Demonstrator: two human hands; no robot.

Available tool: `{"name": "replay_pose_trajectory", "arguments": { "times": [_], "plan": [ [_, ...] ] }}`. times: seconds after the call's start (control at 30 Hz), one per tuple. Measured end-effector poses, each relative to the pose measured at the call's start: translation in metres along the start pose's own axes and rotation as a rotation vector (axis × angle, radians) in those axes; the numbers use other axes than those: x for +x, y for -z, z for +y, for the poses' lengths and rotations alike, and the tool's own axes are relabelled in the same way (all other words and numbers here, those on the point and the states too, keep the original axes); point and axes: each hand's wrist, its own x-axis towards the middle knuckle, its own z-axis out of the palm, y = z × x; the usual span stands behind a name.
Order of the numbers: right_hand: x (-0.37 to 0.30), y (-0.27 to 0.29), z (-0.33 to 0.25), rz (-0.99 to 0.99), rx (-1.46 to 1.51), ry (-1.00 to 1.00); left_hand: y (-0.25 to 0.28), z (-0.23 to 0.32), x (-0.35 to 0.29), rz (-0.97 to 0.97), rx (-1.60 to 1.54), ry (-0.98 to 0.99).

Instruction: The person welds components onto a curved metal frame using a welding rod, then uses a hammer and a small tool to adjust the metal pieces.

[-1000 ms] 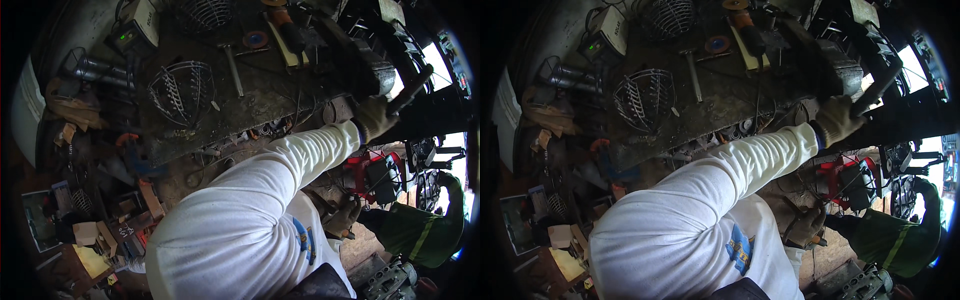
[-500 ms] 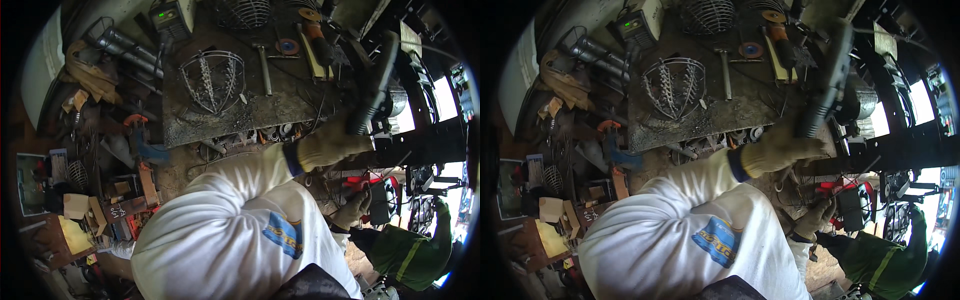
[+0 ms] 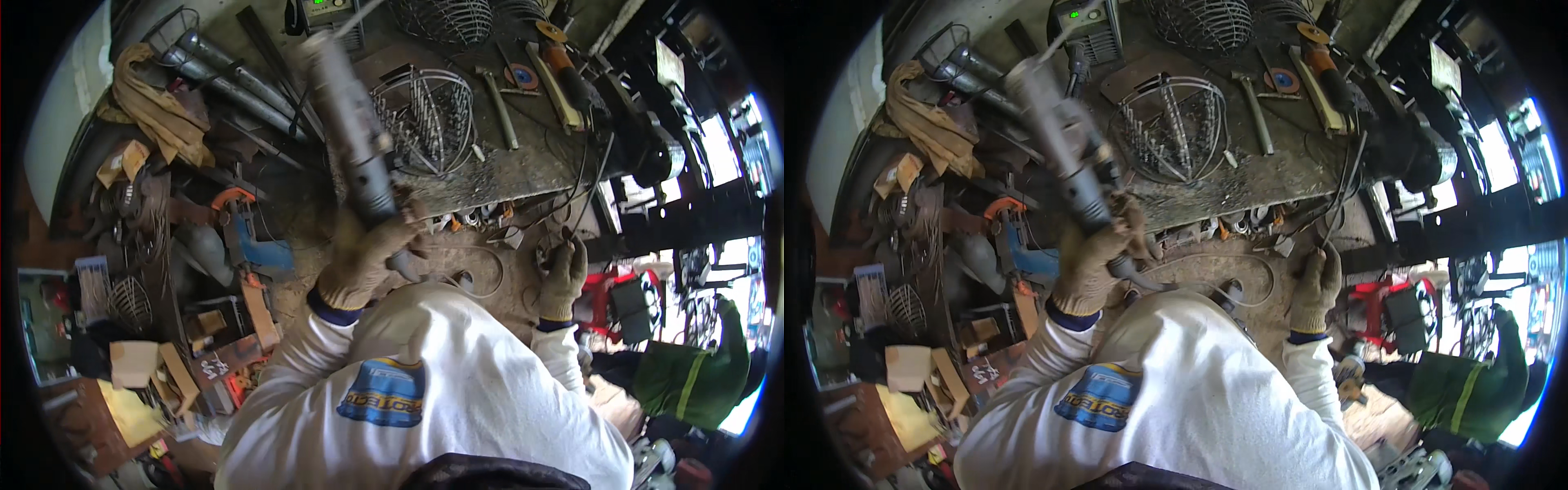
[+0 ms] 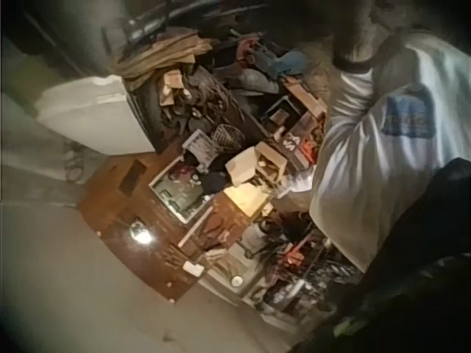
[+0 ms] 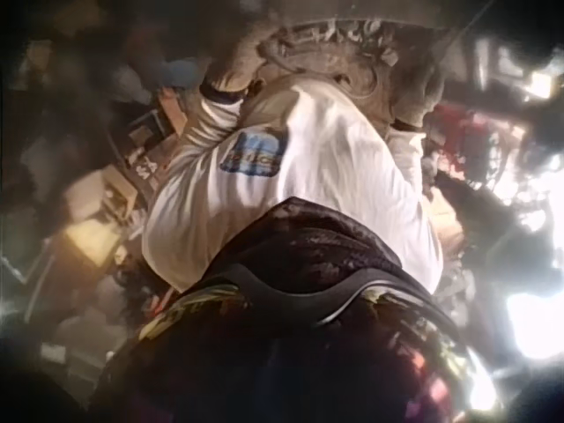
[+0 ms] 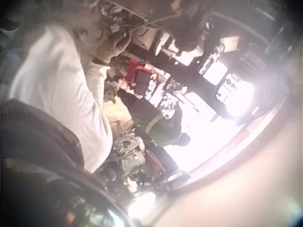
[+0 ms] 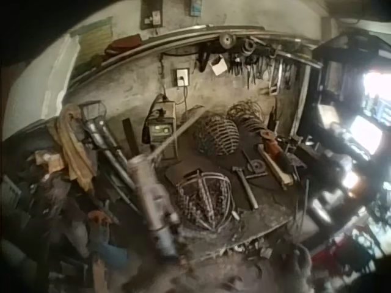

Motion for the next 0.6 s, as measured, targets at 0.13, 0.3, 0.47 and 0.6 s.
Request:
{"name": "replay_pose_trajectory", "arguments": {
  "times": [0.13, 0.3, 0.47, 0.6],
  "plan": [
    [-0.040, -0.048, -0.015, -0.083, -0.029, 0.031, 0.079, 0.021, -0.021, 0.137, -0.123, 0.010],
    [-0.066, -0.069, -0.061, -0.211, -0.121, -0.001, 0.142, 0.042, 0.003, 0.048, -0.222, 0.103],
    [-0.038, -0.091, -0.104, -0.323, -0.524, 0.138, 0.144, 0.034, 0.033, 0.104, -0.040, 0.009],
    [0.003, -0.098, -0.142, -0.480, -0.847, 0.375, 0.162, 0.010, 0.062, 0.045, 0.060, 0.025]
  ]
}}
